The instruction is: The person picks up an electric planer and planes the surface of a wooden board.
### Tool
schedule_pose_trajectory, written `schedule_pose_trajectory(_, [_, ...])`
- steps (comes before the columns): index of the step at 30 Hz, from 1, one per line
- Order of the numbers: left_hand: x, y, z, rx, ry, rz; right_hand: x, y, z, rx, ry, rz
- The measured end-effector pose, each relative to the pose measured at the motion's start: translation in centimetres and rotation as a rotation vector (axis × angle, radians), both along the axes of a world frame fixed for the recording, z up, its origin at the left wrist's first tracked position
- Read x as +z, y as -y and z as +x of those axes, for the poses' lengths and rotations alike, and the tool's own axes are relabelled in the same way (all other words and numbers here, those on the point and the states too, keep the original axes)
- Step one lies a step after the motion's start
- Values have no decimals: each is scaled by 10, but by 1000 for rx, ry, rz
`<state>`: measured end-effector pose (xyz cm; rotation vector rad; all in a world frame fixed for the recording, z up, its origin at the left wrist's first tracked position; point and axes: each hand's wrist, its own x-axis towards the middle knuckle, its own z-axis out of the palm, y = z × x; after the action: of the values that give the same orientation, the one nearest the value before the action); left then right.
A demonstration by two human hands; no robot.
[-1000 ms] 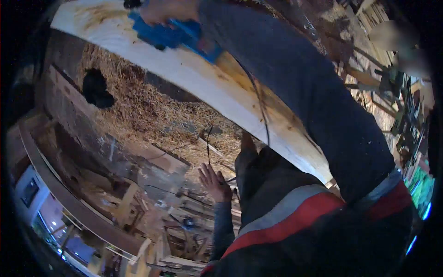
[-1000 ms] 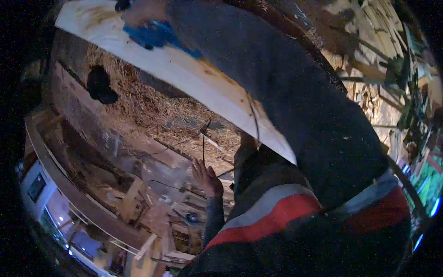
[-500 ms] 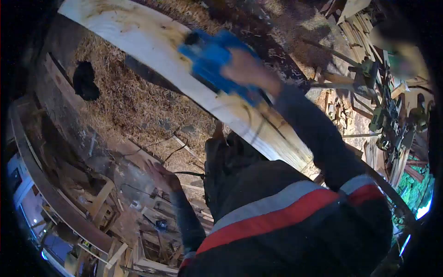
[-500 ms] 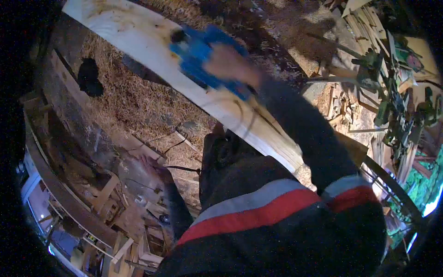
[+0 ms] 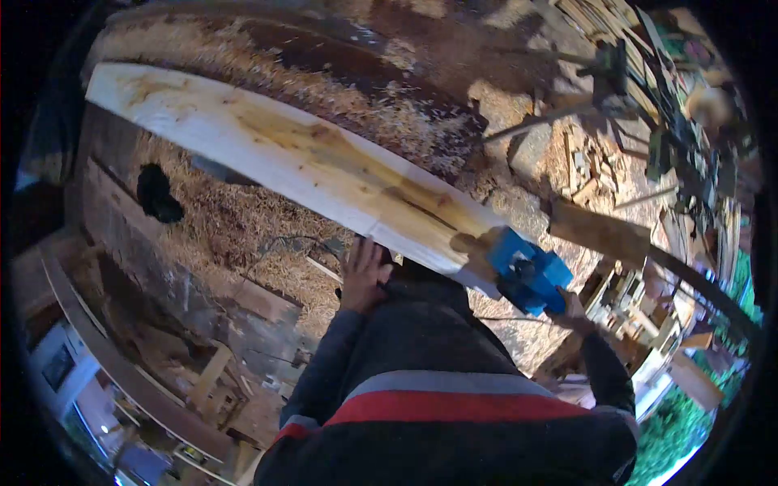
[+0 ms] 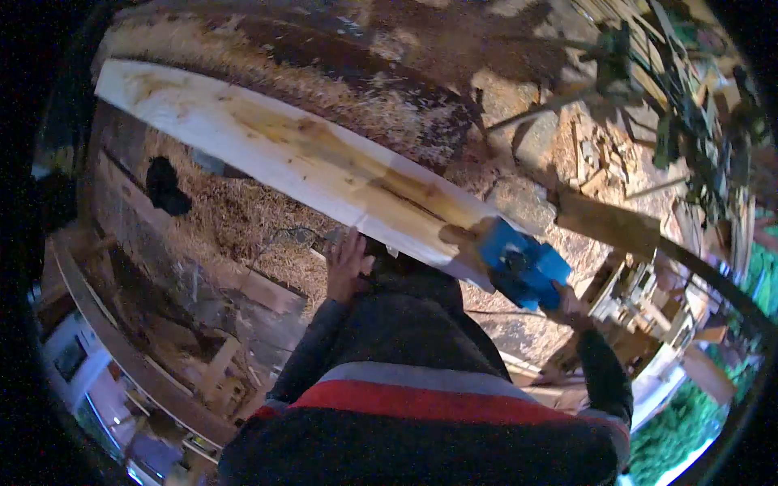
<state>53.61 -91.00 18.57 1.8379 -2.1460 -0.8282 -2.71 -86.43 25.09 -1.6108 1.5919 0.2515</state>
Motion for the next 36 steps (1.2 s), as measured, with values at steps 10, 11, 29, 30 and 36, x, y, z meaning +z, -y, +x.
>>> schedule_pose_trajectory(10, [-7,36,110,228,157,-99,11,94,156,-6,152,-76])
schedule_pose_trajectory(11, [-12,36,120,327,135,-82,19,110,178,-72,267,-3])
schedule_pose_trajectory(29, [-66,40,333,624,136,147,18,343,530,44,386,61])
schedule_pose_trajectory(30, [-63,35,338,681,141,174,18,359,549,74,374,65])
schedule_pose_trajectory(36, [-66,33,345,754,95,146,20,436,679,98,384,140])
